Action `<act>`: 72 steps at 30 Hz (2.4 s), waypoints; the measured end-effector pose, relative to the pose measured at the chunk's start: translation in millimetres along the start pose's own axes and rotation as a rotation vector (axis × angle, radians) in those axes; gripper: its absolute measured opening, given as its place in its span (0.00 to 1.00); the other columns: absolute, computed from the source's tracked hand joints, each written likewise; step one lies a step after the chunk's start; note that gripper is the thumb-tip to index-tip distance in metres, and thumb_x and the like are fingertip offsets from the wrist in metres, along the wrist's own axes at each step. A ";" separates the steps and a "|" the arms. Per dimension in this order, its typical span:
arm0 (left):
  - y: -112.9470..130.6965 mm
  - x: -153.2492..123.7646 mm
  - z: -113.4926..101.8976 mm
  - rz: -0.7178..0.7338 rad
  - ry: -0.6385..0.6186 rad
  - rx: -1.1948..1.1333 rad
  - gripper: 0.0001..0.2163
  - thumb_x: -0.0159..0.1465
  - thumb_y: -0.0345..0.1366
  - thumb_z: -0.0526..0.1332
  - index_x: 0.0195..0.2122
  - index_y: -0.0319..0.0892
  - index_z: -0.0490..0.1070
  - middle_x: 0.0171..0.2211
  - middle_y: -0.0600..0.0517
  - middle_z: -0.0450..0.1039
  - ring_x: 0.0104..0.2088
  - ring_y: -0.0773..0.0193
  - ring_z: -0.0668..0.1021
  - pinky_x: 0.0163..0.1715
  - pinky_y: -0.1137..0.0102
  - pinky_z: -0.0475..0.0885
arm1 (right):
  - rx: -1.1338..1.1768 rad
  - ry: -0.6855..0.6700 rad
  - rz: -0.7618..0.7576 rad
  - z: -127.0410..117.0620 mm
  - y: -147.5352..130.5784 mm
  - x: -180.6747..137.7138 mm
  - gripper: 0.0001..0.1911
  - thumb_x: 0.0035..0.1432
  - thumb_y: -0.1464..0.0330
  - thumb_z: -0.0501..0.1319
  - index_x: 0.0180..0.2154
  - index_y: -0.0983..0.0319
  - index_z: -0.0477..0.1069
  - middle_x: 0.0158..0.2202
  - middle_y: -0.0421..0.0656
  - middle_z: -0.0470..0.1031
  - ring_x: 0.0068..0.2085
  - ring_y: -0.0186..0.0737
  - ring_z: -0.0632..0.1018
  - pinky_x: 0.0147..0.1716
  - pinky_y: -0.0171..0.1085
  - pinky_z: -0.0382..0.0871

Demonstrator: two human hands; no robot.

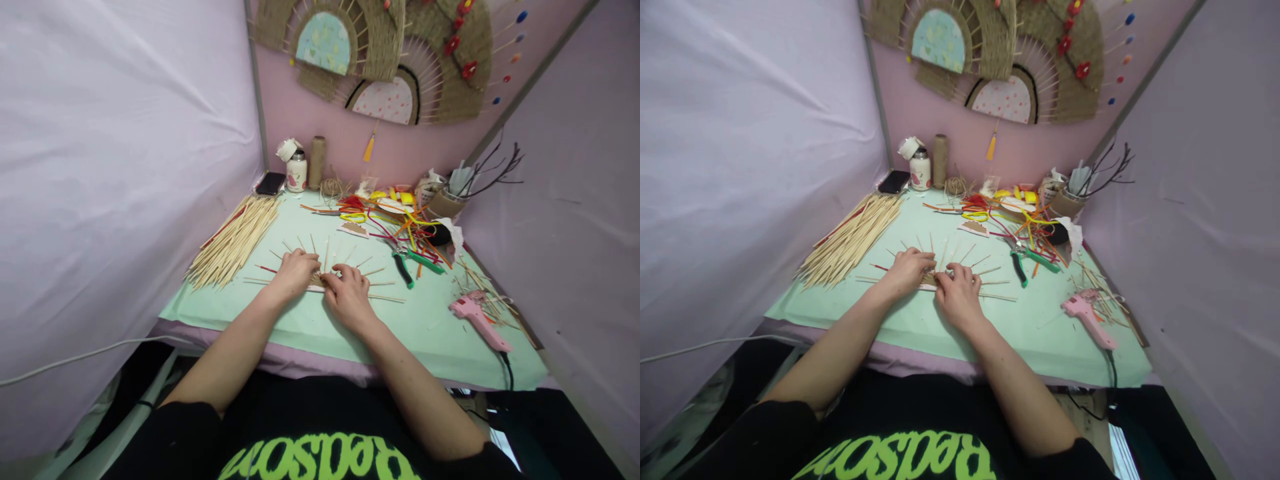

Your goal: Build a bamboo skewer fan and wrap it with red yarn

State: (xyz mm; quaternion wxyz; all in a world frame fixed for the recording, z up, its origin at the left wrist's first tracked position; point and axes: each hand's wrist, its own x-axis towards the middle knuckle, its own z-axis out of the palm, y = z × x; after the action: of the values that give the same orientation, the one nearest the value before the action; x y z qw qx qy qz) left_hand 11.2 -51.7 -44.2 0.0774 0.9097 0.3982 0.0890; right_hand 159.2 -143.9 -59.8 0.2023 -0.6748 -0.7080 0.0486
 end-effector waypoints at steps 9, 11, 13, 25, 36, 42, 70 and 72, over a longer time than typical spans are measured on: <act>0.6 0.3 -0.5 -0.009 -0.002 -0.017 0.09 0.65 0.31 0.56 0.38 0.45 0.77 0.52 0.47 0.74 0.48 0.52 0.70 0.40 0.60 0.60 | -0.024 0.010 -0.003 1.9 1.4 0.2 0.17 0.65 0.66 0.54 0.51 0.52 0.75 0.57 0.49 0.67 0.55 0.51 0.63 0.52 0.51 0.55; 0.5 0.3 -0.3 -0.006 -0.002 -0.018 0.09 0.65 0.31 0.56 0.37 0.45 0.77 0.51 0.47 0.74 0.47 0.52 0.70 0.40 0.60 0.60 | -0.028 0.013 -0.007 2.0 1.6 0.2 0.17 0.64 0.66 0.54 0.51 0.52 0.75 0.57 0.49 0.67 0.55 0.51 0.63 0.52 0.51 0.55; 0.5 0.2 -0.2 -0.001 -0.001 -0.013 0.09 0.65 0.31 0.56 0.37 0.45 0.77 0.51 0.48 0.75 0.47 0.52 0.70 0.39 0.60 0.60 | -0.025 0.010 -0.008 2.1 1.7 0.2 0.17 0.64 0.66 0.54 0.51 0.52 0.74 0.57 0.49 0.66 0.55 0.51 0.63 0.52 0.51 0.55; -1.3 1.4 1.4 -0.020 0.022 -0.049 0.10 0.65 0.31 0.56 0.39 0.46 0.77 0.51 0.47 0.75 0.48 0.52 0.71 0.40 0.60 0.60 | -0.020 0.056 -0.008 2.9 1.6 -2.4 0.17 0.61 0.68 0.55 0.51 0.54 0.73 0.58 0.49 0.65 0.57 0.51 0.63 0.52 0.49 0.54; 2.5 1.4 -4.2 -0.088 0.240 -0.126 0.20 0.62 0.24 0.53 0.51 0.45 0.76 0.53 0.49 0.76 0.52 0.54 0.70 0.47 0.59 0.62 | 0.047 0.251 0.014 -0.2 4.5 -2.8 0.14 0.62 0.70 0.54 0.47 0.59 0.72 0.53 0.48 0.71 0.55 0.48 0.65 0.54 0.46 0.52; 7.9 -3.3 -12.2 -0.032 0.441 -0.228 0.14 0.66 0.32 0.54 0.48 0.43 0.76 0.48 0.47 0.78 0.51 0.55 0.72 0.51 0.59 0.62 | 0.109 0.309 0.013 0.1 5.9 -3.1 0.18 0.61 0.70 0.54 0.51 0.59 0.71 0.52 0.48 0.71 0.55 0.48 0.66 0.54 0.46 0.52; 5.3 3.0 -4.0 0.310 0.861 -0.426 0.04 0.63 0.35 0.65 0.33 0.42 0.78 0.30 0.49 0.78 0.34 0.62 0.77 0.39 0.66 0.71 | 0.951 0.276 -0.097 -12.6 14.9 -4.1 0.20 0.59 0.67 0.57 0.53 0.54 0.74 0.52 0.45 0.71 0.55 0.45 0.70 0.58 0.47 0.61; 6.6 3.2 -3.1 0.341 0.867 -0.436 0.04 0.63 0.35 0.65 0.34 0.42 0.78 0.31 0.49 0.79 0.34 0.63 0.77 0.39 0.66 0.71 | 1.032 0.246 -0.072 -11.1 16.2 -2.9 0.21 0.59 0.68 0.57 0.53 0.53 0.75 0.52 0.44 0.71 0.54 0.45 0.70 0.56 0.46 0.63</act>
State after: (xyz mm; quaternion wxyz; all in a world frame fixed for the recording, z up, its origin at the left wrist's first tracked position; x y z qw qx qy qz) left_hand 17.3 -53.5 -39.4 0.0773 0.8040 0.2117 0.5502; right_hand 178.3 -147.6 -55.8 0.5911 -0.4636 -0.5858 0.3043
